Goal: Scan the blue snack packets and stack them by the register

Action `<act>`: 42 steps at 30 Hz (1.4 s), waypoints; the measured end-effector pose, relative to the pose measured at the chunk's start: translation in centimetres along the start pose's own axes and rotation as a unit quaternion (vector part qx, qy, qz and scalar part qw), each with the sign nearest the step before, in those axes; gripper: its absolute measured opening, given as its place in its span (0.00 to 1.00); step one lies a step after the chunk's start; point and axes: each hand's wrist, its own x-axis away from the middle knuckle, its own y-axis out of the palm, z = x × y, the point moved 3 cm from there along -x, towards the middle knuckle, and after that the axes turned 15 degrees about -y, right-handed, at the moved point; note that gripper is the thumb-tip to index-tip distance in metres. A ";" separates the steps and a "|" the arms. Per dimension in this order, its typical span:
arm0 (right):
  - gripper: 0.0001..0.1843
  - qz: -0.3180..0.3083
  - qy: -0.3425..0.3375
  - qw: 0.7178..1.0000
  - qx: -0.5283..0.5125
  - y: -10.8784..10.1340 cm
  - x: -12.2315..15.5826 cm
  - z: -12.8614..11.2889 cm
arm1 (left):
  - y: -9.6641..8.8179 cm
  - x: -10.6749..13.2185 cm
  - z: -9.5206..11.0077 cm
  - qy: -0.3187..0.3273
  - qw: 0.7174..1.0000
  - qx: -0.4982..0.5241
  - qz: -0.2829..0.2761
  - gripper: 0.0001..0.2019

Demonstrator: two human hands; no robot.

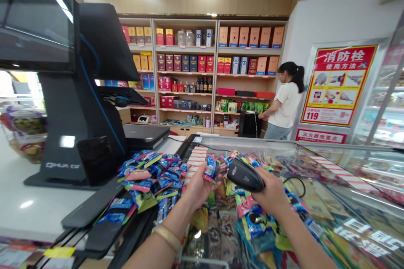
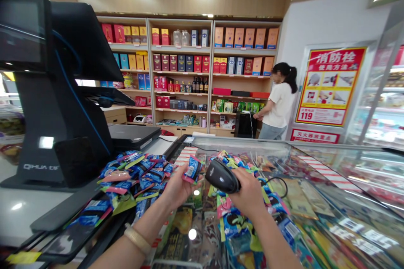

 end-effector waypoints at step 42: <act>0.11 -0.026 -0.046 0.998 0.021 0.7 1.2 1.0 | -4.3 3.2 7.8 0.358 0.874 0.257 0.205 0.06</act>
